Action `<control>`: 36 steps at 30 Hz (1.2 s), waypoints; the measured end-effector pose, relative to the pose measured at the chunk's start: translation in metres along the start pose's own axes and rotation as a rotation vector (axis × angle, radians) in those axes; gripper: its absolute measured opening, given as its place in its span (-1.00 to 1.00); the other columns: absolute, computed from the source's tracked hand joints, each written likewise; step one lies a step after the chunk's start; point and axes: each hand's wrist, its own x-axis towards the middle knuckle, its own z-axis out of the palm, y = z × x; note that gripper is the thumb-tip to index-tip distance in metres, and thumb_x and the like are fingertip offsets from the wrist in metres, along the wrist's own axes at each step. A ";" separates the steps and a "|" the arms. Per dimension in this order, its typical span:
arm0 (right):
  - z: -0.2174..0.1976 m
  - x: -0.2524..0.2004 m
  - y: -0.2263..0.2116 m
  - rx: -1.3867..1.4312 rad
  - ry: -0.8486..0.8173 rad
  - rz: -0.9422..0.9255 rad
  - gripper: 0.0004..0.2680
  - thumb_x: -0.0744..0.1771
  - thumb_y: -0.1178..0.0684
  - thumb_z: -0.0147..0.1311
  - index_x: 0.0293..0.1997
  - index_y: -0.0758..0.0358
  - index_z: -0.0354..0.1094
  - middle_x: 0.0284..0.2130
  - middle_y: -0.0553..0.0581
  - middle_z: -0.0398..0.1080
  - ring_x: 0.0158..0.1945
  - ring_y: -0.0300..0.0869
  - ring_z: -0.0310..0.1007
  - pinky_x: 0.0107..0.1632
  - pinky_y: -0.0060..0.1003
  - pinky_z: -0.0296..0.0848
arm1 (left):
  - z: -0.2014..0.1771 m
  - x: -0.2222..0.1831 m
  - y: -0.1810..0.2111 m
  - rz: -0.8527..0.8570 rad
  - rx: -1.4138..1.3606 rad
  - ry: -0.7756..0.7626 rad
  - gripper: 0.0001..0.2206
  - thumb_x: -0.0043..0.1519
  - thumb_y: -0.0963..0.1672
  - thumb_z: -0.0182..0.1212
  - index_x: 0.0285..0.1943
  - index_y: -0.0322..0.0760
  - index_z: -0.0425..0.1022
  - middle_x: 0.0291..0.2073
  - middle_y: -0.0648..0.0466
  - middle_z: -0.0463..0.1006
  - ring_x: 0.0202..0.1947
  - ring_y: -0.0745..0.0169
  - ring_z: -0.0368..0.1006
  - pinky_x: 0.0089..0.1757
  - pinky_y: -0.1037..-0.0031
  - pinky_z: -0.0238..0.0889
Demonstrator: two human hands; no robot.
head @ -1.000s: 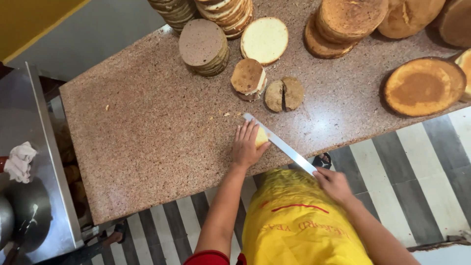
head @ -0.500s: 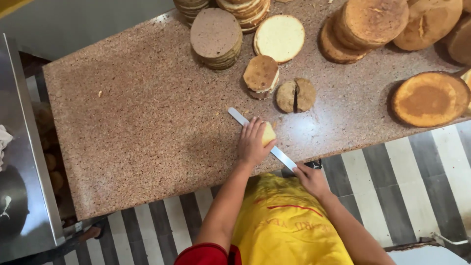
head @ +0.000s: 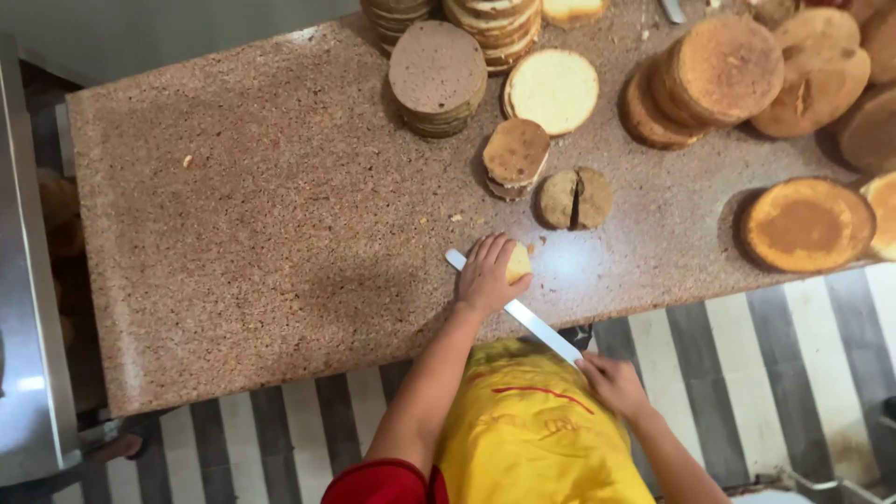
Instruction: The person trims the browned outer crust from round cake layers using a long serrated knife, rotating each layer while slicing off the edge. The trimmed pale layers are stacked on the counter and the crust scraps accumulate in a pile beside the work area.
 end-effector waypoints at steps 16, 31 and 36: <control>-0.035 0.162 -0.105 -0.545 0.143 -0.208 -0.73 0.39 -0.12 0.05 0.17 0.03 0.51 -0.30 0.22 0.52 -0.28 0.04 0.46 -0.20 -0.05 0.50 | -0.033 -0.015 -0.011 -0.491 -0.103 -0.036 -0.39 0.27 0.00 0.29 0.47 -0.29 0.25 0.41 -0.05 0.30 0.42 -0.01 0.06 0.35 0.06 -0.27; 0.000 0.156 -0.163 0.292 -0.048 0.354 -0.80 0.23 0.01 0.28 -0.25 0.21 0.33 -0.16 0.07 0.49 -0.20 -0.10 0.56 -0.14 -0.16 0.63 | -0.059 -0.030 -0.014 -0.684 -0.319 0.144 -0.82 0.22 -0.16 0.40 -0.02 -0.06 0.68 -0.13 0.07 0.58 -0.20 0.29 0.45 -0.24 0.56 0.41; -0.004 0.156 -0.155 -0.245 0.059 -0.272 -0.84 0.27 0.14 0.24 -0.15 0.28 0.35 0.02 0.21 0.44 0.02 0.03 0.44 0.03 -0.17 0.53 | -0.018 -0.047 -0.015 -0.425 -0.272 0.254 -0.79 0.15 -0.22 0.37 -0.06 -0.09 0.68 -0.05 0.08 0.60 -0.13 0.30 0.47 -0.17 0.51 0.46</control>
